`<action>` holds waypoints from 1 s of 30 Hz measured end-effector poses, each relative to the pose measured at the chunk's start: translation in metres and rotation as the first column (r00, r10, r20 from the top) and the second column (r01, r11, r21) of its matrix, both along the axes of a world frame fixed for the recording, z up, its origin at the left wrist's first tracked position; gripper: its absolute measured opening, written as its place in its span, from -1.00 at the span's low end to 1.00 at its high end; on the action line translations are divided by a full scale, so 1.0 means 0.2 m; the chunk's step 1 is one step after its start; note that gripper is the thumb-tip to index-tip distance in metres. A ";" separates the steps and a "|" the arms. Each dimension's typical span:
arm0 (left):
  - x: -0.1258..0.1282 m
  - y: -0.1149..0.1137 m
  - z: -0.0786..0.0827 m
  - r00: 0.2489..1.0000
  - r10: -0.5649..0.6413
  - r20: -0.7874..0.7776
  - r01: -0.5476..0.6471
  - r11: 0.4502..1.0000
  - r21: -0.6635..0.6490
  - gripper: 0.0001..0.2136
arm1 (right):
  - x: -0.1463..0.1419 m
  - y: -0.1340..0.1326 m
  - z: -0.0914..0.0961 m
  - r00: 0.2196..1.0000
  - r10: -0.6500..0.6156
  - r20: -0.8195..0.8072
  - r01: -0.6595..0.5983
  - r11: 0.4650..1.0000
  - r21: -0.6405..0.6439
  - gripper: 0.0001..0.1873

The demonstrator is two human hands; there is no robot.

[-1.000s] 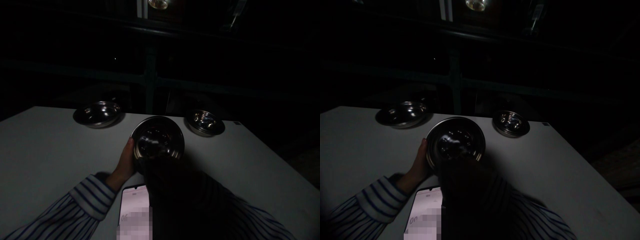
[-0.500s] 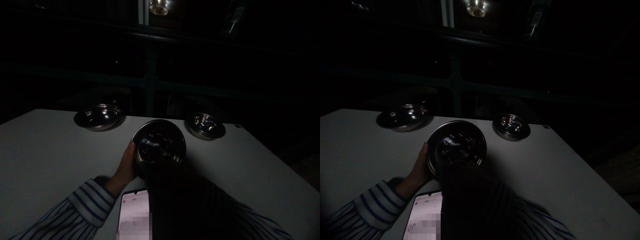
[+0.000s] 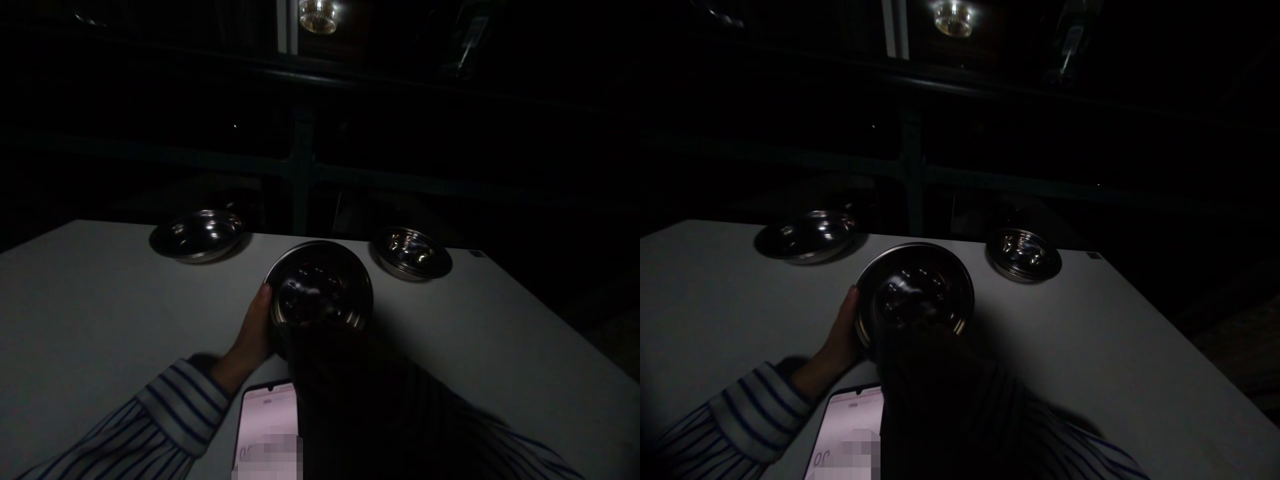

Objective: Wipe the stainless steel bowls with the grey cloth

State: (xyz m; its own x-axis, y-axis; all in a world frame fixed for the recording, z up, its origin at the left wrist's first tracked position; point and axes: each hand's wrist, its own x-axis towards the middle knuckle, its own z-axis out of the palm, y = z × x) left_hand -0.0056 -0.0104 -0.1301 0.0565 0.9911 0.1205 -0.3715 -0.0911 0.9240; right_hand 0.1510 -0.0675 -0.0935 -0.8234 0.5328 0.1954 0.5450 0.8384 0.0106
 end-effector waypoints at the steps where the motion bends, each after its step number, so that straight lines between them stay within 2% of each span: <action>1: 0.00 0.00 0.00 1.000 -0.002 -0.004 0.002 1.000 0.008 -0.64 | 0.01 -0.01 0.00 1.000 -0.025 0.006 0.025 1.000 0.006 -0.65; 4: -0.01 0.01 -0.02 1.000 -0.016 -0.005 0.016 1.000 -0.007 -0.62 | 0.07 -0.03 0.02 0.993 -0.112 0.029 0.111 0.993 0.027 -0.66; 7: -0.01 0.01 -0.03 1.000 0.005 -0.031 -0.005 1.000 -0.008 -0.60 | 0.12 -0.03 0.02 0.988 -0.148 0.045 0.146 0.989 0.035 -0.67; 11: 0.00 0.00 -0.02 0.998 0.033 -0.051 -0.033 0.999 0.001 -0.61 | 0.07 0.00 0.01 0.988 -0.143 0.058 0.141 0.989 0.044 -0.66; 16: 0.00 -0.01 0.01 1.000 0.006 0.004 -0.006 1.000 -0.025 -0.59 | -0.03 -0.02 -0.01 0.990 -0.126 0.059 0.123 0.991 0.058 -0.65; 24: 0.00 -0.01 0.02 1.000 -0.004 -0.005 0.004 0.999 -0.048 -0.54 | 0.10 -0.04 0.03 0.983 -0.165 0.078 0.159 0.984 0.077 -0.67; 30: 0.00 -0.02 0.02 0.999 0.042 0.010 -0.042 0.998 -0.039 -0.61 | 0.01 -0.01 -0.01 0.987 -0.136 0.085 0.129 0.989 0.078 -0.66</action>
State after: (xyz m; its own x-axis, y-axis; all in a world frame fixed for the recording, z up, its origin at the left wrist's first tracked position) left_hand -0.0058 -0.0140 -0.1256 0.0134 0.9965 0.0822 -0.3779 -0.0710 0.9231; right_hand 0.1537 -0.0700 -0.0953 -0.7624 0.6256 0.1656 0.6453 0.7540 0.1226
